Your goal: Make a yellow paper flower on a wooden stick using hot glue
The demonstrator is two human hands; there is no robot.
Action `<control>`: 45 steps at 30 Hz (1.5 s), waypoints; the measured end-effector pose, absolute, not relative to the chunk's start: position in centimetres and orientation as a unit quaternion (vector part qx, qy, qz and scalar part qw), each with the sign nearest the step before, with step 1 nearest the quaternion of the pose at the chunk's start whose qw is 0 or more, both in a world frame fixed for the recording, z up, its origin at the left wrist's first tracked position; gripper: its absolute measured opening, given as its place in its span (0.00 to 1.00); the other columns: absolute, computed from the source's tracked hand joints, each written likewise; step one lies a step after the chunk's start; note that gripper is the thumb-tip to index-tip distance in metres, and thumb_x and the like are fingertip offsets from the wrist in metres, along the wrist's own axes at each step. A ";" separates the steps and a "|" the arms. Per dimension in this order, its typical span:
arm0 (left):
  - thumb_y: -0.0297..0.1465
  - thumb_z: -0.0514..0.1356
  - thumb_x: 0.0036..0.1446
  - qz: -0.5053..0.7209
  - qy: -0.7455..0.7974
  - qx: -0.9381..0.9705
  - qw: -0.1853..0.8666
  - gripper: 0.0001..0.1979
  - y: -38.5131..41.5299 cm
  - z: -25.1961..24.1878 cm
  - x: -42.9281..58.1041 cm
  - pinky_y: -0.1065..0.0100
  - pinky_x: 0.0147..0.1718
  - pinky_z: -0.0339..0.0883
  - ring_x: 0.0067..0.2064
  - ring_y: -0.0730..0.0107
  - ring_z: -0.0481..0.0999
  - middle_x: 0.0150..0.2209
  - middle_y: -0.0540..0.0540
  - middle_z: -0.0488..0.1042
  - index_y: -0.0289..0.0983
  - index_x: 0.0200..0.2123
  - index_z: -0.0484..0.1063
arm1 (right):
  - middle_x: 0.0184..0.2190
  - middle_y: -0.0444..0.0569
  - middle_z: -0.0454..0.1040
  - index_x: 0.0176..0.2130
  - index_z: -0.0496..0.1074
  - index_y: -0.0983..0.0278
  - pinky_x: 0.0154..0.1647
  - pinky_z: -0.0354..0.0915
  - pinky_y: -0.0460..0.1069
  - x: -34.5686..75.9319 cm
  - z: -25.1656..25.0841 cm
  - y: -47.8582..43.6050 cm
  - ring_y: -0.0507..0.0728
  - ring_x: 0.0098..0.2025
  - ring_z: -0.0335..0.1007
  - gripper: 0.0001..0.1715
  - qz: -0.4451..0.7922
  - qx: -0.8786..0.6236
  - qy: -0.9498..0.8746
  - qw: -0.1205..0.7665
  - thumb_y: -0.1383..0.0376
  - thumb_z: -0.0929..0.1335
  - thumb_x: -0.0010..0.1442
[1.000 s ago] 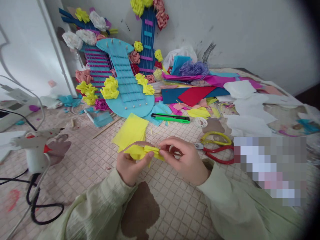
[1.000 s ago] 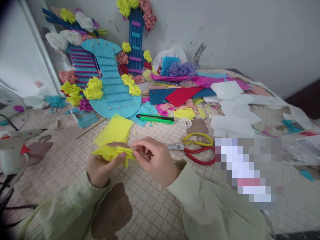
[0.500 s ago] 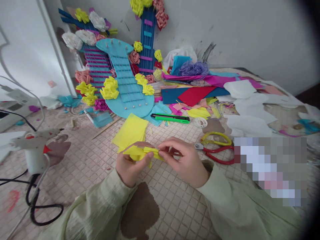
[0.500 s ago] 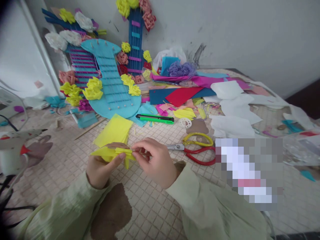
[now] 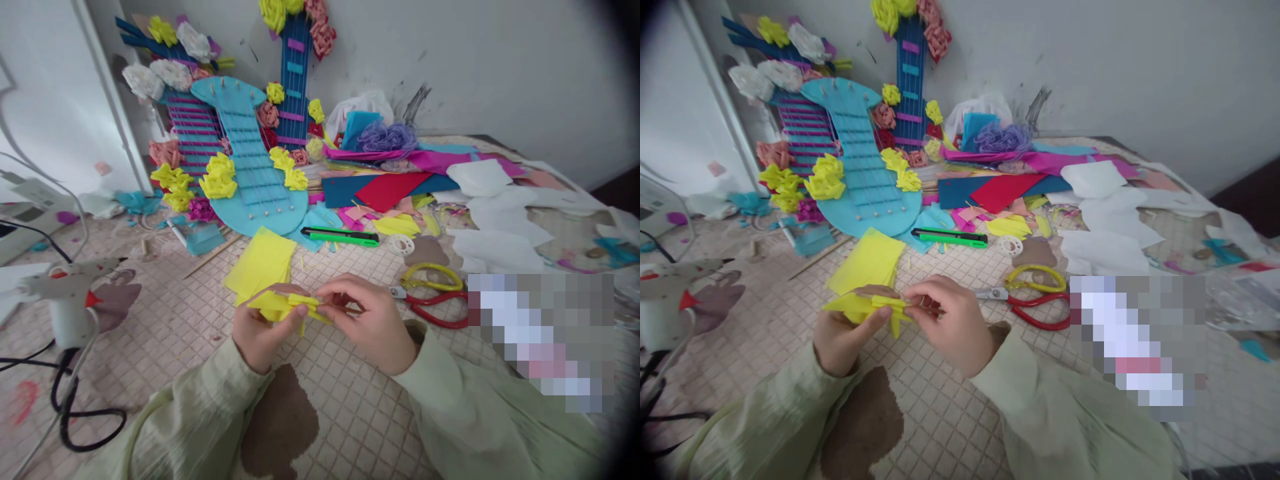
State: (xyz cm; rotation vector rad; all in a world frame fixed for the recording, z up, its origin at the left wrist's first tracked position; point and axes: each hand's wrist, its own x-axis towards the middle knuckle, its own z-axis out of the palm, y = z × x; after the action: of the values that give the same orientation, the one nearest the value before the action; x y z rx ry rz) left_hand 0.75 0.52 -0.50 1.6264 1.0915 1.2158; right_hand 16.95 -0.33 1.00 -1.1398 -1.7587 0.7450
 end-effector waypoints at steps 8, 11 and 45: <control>0.27 0.59 0.46 0.484 0.449 0.613 0.433 0.04 0.6 -0.6 0.7 0.69 0.31 0.67 0.32 0.69 0.72 0.29 0.48 0.74 0.36 0.28 0.72 | 0.27 0.44 0.70 0.31 0.69 0.64 0.25 0.62 0.43 16.9 1.2 -0.2 0.48 0.26 0.64 0.06 0.292 -0.456 -0.713 0.445 0.71 0.67 0.47; 0.27 0.59 0.46 0.510 0.459 0.579 0.441 0.04 1.0 -1.2 0.3 0.69 0.33 0.66 0.33 0.70 0.71 0.29 0.48 0.74 0.36 0.28 0.72 | 0.27 0.44 0.69 0.31 0.69 0.64 0.25 0.63 0.44 17.1 1.2 -0.2 0.49 0.26 0.64 0.06 0.294 -0.457 -0.713 0.443 0.70 0.68 0.47; 0.34 0.63 0.40 0.323 0.401 0.772 0.373 0.23 -0.4 1.2 1.1 0.71 0.27 0.66 0.31 0.69 0.73 0.31 0.48 0.73 0.38 0.41 0.61 | 0.17 0.37 0.47 0.28 0.69 0.66 0.18 0.45 0.43 18.8 3.2 -0.1 0.45 0.19 0.45 0.14 0.451 -0.442 -0.711 0.309 0.58 0.69 0.44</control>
State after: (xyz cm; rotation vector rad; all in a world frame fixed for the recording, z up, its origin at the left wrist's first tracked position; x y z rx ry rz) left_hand 1.09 -0.41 1.17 1.9786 1.0263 0.8268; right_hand 18.79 -0.09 3.20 -1.1689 -1.8796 1.1919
